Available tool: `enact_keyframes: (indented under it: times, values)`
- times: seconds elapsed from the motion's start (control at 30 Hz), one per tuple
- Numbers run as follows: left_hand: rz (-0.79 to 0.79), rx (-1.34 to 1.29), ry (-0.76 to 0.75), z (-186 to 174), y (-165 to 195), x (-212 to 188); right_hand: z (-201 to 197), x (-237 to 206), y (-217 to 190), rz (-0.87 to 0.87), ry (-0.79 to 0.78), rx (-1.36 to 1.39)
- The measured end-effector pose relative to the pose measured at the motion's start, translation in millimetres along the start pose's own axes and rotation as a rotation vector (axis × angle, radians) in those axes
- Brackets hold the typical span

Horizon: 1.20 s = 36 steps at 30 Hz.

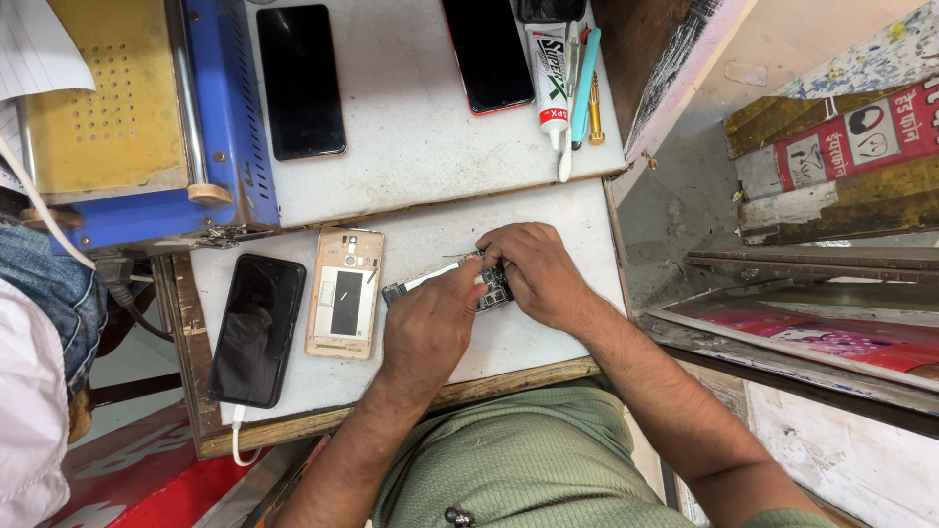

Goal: The person repairs a smartphone at a workbench. They pry open the phone's back cover by hand, lift out the battery, then use a red-handled screwdriver to unscrew and work on the exposed internal board, repositioning the chassis and battery while handling the components.

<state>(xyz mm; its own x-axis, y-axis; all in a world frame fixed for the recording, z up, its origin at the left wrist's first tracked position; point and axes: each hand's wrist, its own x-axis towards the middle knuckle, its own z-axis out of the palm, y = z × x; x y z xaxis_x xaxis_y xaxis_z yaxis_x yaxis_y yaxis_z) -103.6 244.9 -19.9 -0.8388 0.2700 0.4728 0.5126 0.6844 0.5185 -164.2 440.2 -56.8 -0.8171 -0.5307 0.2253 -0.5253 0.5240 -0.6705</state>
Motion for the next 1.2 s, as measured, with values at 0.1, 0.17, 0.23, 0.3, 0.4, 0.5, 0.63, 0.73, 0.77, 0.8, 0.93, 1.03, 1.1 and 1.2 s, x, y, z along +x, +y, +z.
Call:
enact_keyframes:
  times: [0.1,0.17,0.23,0.3,0.4,0.5,0.63,0.73,0.77,0.8,0.93,1.03,1.1,1.2]
  values:
    - [0.148,-0.096,-0.034,-5,8,9,-3,-1,1,0.007,-0.020,0.032]
    - [0.116,-0.068,-0.147,-7,14,13,-6,-2,1,0.005,-0.002,0.051]
    - [-0.042,0.076,-0.341,-8,19,17,-8,-4,1,0.020,0.035,0.111]
    - [-0.082,0.129,-0.355,-10,19,22,-12,-9,1,0.056,0.087,0.215]
    - [0.035,-0.102,-0.230,-15,16,23,-15,-19,-1,0.231,0.117,0.300]
    - [0.012,-0.092,-0.204,-12,9,26,-12,-32,-8,0.038,0.144,0.085]
    - [-0.183,0.001,-0.364,-9,3,28,1,-44,-20,0.009,0.141,0.006]
    - [0.083,-0.099,-0.227,-12,4,30,4,-46,-25,0.035,0.125,-0.062]
    - [0.002,0.005,-0.291,-12,6,32,3,-46,-25,0.044,0.118,-0.072]
    - [-0.078,0.112,-0.356,-11,7,36,2,-45,-26,0.053,0.112,-0.080]
    - [-0.110,-0.239,-0.348,-19,9,41,-4,-38,-27,0.077,0.058,-0.106]
    - [0.023,0.132,-0.280,-14,12,43,-7,-41,-29,0.101,0.075,-0.067]
    - [-0.079,0.151,-0.330,-11,10,43,-7,-41,-29,0.099,0.080,-0.078]
    - [0.051,0.003,-0.218,-10,7,40,-8,-40,-27,0.087,0.101,-0.079]
